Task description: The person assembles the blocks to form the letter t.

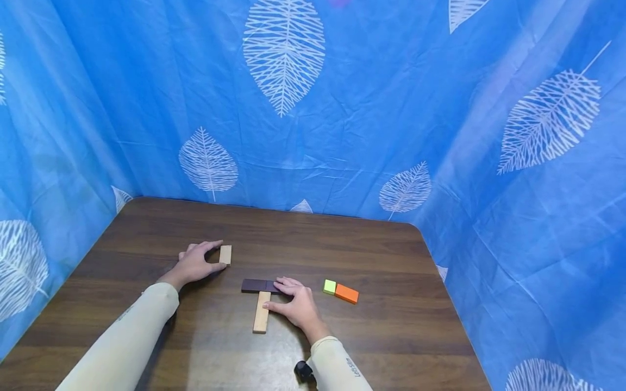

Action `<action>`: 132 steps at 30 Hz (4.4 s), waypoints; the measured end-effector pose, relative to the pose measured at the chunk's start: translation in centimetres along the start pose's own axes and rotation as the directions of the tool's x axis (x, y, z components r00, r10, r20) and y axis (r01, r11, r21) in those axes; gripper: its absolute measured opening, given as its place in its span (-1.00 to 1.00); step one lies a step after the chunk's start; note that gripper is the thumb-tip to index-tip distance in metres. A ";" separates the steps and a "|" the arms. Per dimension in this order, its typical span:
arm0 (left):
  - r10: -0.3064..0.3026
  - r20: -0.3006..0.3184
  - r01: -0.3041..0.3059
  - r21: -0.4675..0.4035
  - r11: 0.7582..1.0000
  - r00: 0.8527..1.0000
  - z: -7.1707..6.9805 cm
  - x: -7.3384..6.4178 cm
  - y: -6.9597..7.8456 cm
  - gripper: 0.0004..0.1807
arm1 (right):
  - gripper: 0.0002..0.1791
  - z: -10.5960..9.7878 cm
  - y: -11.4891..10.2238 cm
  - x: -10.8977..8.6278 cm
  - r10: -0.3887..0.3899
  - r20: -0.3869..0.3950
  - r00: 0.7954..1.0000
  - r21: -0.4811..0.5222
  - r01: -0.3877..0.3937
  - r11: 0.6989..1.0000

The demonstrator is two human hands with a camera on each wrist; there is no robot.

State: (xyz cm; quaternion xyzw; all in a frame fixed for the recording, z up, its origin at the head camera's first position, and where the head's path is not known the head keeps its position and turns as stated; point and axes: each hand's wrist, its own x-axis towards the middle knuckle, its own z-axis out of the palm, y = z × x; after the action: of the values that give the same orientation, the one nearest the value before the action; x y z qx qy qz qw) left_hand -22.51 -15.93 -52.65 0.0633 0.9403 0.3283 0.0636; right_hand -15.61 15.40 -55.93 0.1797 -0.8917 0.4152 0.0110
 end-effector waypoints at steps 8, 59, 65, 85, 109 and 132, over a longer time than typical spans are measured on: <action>0.000 -0.058 0.003 0.060 0.998 0.998 0.3 0.5 0.2 -0.22 | -0.33 -0.1 -0.2 0.1 0.011 0.008 1.000 0.009 -0.011 1.000; 0.154 0.185 -0.140 -0.084 0.987 0.971 6.6 -1.0 7.2 -0.39 | -0.34 -1.0 -0.4 0.0 0.020 0.041 0.999 0.017 -0.021 1.000; 0.130 0.201 -0.118 -0.068 0.991 0.971 6.5 -1.3 7.4 -0.40 | -0.39 -4.3 0.2 0.2 0.029 -0.092 0.995 0.026 -0.027 0.999; 0.099 0.225 -0.082 -0.083 0.993 0.969 6.2 -1.6 7.8 -0.42 | -0.50 -10.5 4.1 -1.2 0.259 -0.090 0.962 -0.317 -0.274 0.908; 0.091 0.213 -0.076 -0.075 0.994 0.973 6.4 -1.6 7.6 -0.42 | -0.63 -5.7 -0.7 -4.3 -0.067 -0.068 0.995 -0.193 0.053 0.980; 0.120 0.190 -0.105 -0.086 0.991 0.974 6.4 -1.5 7.5 -0.43 | -0.49 2.3 -5.6 -7.2 -0.158 -0.057 0.986 -0.098 0.152 0.984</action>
State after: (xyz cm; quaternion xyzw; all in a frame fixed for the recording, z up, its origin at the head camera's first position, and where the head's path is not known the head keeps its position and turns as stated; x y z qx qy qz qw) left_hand -19.39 -6.47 -52.87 0.1460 0.9114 0.3586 0.1391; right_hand -6.74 12.64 -54.48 0.2341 -0.8927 0.3766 0.0806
